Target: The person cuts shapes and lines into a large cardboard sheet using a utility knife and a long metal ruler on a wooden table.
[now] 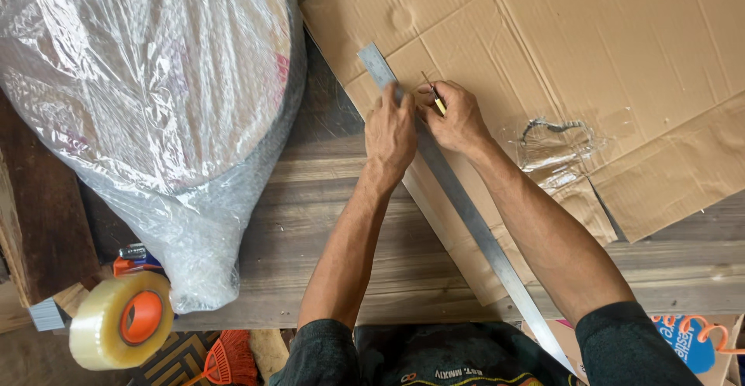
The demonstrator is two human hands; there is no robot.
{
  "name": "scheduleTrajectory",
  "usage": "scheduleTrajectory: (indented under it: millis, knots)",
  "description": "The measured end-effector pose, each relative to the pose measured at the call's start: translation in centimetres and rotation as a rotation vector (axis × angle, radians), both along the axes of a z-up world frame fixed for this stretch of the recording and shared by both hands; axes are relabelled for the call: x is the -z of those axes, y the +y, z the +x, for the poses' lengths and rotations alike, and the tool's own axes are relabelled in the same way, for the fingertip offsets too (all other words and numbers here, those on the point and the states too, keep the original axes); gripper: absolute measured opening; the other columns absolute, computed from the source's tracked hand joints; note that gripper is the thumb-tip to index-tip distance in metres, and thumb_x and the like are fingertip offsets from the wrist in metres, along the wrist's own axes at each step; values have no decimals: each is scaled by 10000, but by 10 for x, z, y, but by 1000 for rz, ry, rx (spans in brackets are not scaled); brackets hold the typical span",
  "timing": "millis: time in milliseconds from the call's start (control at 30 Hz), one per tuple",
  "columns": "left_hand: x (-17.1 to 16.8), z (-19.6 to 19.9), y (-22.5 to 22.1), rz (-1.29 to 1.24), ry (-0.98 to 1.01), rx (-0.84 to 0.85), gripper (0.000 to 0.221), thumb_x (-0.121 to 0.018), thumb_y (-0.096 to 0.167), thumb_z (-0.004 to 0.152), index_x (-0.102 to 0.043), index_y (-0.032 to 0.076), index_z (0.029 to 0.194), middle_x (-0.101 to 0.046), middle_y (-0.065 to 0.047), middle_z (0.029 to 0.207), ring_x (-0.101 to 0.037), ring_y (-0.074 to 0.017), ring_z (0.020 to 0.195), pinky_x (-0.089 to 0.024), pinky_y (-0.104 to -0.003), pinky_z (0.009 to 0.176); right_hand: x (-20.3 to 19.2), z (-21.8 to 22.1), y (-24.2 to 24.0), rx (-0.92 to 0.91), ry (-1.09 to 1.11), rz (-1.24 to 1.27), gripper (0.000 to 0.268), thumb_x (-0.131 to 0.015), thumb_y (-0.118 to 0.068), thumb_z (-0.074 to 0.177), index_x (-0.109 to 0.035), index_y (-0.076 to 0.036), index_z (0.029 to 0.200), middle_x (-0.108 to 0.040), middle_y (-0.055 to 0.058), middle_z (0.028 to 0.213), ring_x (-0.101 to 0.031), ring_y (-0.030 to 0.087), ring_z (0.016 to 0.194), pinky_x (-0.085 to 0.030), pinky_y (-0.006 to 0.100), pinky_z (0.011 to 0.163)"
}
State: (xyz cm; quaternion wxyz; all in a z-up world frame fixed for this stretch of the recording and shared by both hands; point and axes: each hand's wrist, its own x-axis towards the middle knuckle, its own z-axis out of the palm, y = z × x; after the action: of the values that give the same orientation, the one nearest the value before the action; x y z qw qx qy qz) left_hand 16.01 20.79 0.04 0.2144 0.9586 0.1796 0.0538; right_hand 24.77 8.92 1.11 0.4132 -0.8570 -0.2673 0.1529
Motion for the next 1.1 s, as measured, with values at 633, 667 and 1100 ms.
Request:
scheduleTrajectory:
  millis: [633,667,1100]
  knots:
    - [0,0,88,-163,41,245,1234,-690,873,565,-400,114,1493,-233,-187,1645,-208,-349,1551,-257,-567,1225,13,51,78,-71,36,-77,258,-806,-67,770,-758,-46,1023,-669,151,822,-672,331,854,-509,413,697]
    - [5,0,89,-159,44,251,1250,-674,893,564,-383,126,1507,-206,-183,1654,-189,-343,1556,-252,-568,1224,16,51,78,-70,47,-75,273,-806,-69,761,-769,-63,1031,-663,138,805,-662,309,828,-502,394,684]
    - [14,2,89,-127,76,271,1291,-657,923,584,-330,143,1559,-140,-153,1675,-161,-323,1566,-234,-583,1224,20,52,77,-54,92,-68,319,-805,-52,751,-781,-88,1068,-642,112,773,-631,261,768,-471,344,643]
